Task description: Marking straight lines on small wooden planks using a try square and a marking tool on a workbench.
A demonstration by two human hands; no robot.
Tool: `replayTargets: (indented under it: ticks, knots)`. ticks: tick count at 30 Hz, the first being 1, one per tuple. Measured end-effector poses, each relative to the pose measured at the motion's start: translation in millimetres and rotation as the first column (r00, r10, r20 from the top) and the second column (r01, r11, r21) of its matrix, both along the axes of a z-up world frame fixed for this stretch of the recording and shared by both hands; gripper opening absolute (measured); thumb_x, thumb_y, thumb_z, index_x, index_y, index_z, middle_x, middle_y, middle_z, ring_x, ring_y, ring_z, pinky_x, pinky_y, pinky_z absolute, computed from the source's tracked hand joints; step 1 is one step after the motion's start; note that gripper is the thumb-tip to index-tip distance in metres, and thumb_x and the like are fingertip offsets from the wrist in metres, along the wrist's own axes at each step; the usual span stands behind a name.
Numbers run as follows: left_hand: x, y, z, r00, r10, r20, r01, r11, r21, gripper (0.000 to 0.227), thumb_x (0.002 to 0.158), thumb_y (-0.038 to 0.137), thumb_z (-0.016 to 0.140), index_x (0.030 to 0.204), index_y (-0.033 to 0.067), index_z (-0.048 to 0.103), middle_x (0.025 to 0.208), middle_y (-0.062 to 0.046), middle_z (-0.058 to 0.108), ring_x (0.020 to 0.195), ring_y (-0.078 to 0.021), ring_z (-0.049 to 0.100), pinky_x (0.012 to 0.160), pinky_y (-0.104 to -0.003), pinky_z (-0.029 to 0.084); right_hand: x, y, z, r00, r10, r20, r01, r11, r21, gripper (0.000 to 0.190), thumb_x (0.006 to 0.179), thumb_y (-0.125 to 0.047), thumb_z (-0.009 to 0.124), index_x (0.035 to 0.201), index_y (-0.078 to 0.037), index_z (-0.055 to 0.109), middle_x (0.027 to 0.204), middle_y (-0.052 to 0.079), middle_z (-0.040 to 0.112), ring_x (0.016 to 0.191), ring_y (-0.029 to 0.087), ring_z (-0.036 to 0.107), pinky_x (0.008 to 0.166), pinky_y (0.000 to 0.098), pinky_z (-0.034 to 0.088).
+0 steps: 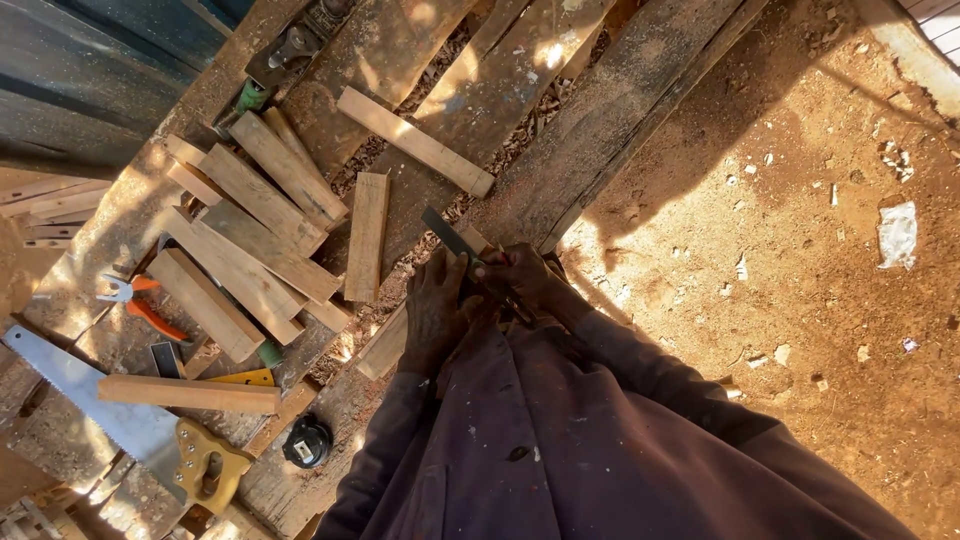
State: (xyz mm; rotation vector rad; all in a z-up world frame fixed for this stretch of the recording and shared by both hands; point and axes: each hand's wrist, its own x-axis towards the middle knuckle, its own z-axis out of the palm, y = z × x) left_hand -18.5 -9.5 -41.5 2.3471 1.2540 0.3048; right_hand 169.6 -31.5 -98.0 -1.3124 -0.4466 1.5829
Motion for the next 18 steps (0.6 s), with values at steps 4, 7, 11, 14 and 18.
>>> replayTargets:
  ticks: [4,7,11,14,18]
  knots:
    - [-0.5,2.0,-12.2,1.0,-0.008,0.018,0.007,0.999,0.048,0.063,0.084,0.042,0.074,0.142,0.0206,0.062,0.14,-0.02,0.055,0.125,-0.0452,0.057,0.101,-0.059,0.046,4.3,0.2,-16.5,0.998,0.04,0.046,-0.04,0.999,0.013,0.016,0.076,-0.006,0.086,0.088,0.001,0.079,0.067,0.008,0.067,0.064,0.01,0.065,0.059,0.0236,0.055]
    - [0.6,1.2,-15.9,1.0,0.01,0.023,-0.012,0.996,0.09,0.06,0.083,0.042,0.075,0.139,0.0214,0.066,0.139,-0.02,0.058,0.123,-0.0458,0.059,0.099,-0.059,0.048,4.1,-1.7,-56.8,0.999,0.032,0.018,-0.032,0.999,0.018,0.014,0.077,-0.006,0.087,0.088,-0.001,0.08,0.066,0.01,0.067,0.064,0.012,0.067,0.059,0.0242,0.055]
    - [0.3,3.7,-22.2,1.0,0.008,0.02,-0.011,0.991,0.133,0.061,0.081,0.042,0.076,0.138,0.0228,0.067,0.136,-0.018,0.06,0.12,-0.0438,0.061,0.095,-0.058,0.05,-0.7,1.7,0.6,1.0,0.012,0.001,-0.012,1.0,0.002,0.018,0.073,-0.007,0.089,0.087,-0.001,0.08,0.066,0.01,0.069,0.064,0.013,0.07,0.061,0.0237,0.056]
    - [1.3,3.7,-21.5,1.0,0.005,0.029,-0.01,0.989,0.147,0.062,0.08,0.042,0.077,0.138,0.0228,0.067,0.136,-0.018,0.061,0.12,-0.0437,0.061,0.093,-0.059,0.051,0.4,2.6,-8.7,0.995,0.063,0.071,-0.065,0.998,0.016,0.011,0.076,-0.01,0.086,0.084,-0.005,0.081,0.061,0.008,0.066,0.062,0.012,0.067,0.062,0.0228,0.052]
    - [-0.9,3.2,-26.4,1.0,0.002,0.028,-0.006,0.99,0.144,0.062,0.079,0.042,0.077,0.136,0.0221,0.068,0.135,-0.018,0.062,0.12,-0.0427,0.061,0.092,-0.058,0.052,-0.6,2.5,2.4,0.996,0.061,0.06,-0.061,0.998,0.012,0.013,0.074,-0.01,0.087,0.083,-0.004,0.08,0.064,0.008,0.066,0.065,0.011,0.065,0.065,0.0227,0.051]
